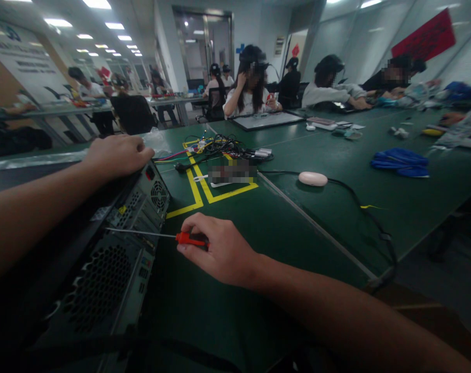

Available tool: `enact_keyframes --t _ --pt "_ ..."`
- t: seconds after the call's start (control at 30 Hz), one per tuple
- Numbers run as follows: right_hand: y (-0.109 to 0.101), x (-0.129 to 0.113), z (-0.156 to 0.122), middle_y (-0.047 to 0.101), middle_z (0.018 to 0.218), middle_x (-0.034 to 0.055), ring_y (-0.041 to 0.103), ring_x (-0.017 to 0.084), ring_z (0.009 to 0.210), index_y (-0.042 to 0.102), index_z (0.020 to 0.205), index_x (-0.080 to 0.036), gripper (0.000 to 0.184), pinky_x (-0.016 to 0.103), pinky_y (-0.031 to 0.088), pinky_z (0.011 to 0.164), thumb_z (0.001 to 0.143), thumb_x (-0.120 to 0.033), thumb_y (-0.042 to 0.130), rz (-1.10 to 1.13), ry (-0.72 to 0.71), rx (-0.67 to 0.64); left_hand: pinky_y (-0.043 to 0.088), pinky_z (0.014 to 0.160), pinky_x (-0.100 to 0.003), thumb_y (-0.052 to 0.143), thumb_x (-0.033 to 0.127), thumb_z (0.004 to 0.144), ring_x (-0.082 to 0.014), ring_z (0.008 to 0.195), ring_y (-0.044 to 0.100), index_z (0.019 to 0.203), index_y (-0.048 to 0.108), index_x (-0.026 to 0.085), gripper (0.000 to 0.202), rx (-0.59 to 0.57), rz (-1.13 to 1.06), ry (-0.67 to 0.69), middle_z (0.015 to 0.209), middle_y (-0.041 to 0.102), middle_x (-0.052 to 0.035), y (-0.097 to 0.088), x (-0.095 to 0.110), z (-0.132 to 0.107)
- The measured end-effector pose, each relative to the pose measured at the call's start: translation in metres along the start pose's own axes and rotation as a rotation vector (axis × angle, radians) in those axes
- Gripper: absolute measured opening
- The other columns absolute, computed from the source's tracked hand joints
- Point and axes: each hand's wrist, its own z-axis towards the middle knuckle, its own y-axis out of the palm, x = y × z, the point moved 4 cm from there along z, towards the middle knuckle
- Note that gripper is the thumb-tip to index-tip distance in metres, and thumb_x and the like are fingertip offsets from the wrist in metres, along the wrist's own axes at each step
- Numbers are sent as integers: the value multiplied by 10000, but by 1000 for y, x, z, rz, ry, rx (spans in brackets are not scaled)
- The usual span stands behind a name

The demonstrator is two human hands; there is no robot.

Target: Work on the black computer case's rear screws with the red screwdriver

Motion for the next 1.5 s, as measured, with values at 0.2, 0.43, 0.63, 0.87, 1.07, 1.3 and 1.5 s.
enact_keyframes --t 0.2,0.43,0.63,0.87,1.07,1.3,1.5 --pt "0 0 1 699 945 -1 654 164 824 606 1074 -224 161 294 488 755 977 -294 713 -4 -2 1 548 957 -602 245 568 953 -478 1232 665 1173 712 117 685 1 12 -5 1317 706 -261 0 1 0" --pt "0 0 1 698 951 1 650 162 820 606 1074 -222 153 293 491 753 984 -296 707 0 -5 -1 543 950 -604 256 573 954 -461 1210 666 1194 729 114 702 1 -7 -11 1294 714 -258 0 0 0" --pt "0 0 0 706 962 7 667 170 841 602 1087 -224 168 301 507 770 981 -303 706 1 8 -1 545 966 -579 243 596 958 -432 1210 668 1155 726 138 694 8 0 -9 1309 715 -245 1 -2 0" --pt "-1 -1 0 725 995 17 698 184 880 583 1080 -230 194 304 519 776 973 -321 718 24 62 0 535 968 -580 242 598 954 -475 1245 657 1205 727 125 723 -11 -2 -15 1334 705 -266 -2 1 -2" --pt "-2 -1 0 726 957 19 668 172 830 621 1055 -213 171 298 497 759 980 -333 718 9 29 12 535 965 -603 257 572 955 -487 1234 658 1179 721 120 686 -13 -13 -9 1315 708 -280 -2 0 -1" --pt "-3 -3 2 733 945 37 665 161 841 712 1030 -177 191 289 482 777 1031 -364 672 -45 -24 51 535 966 -609 263 573 954 -490 1226 660 1171 714 128 670 -2 -24 -8 1304 708 -277 -1 0 -1" --pt "0 -2 0 747 987 49 687 175 895 708 1082 -185 223 300 504 819 1055 -393 633 1 -11 32 537 968 -603 253 590 953 -485 1222 664 1147 711 138 672 -7 -14 -7 1297 713 -273 0 -1 -1"
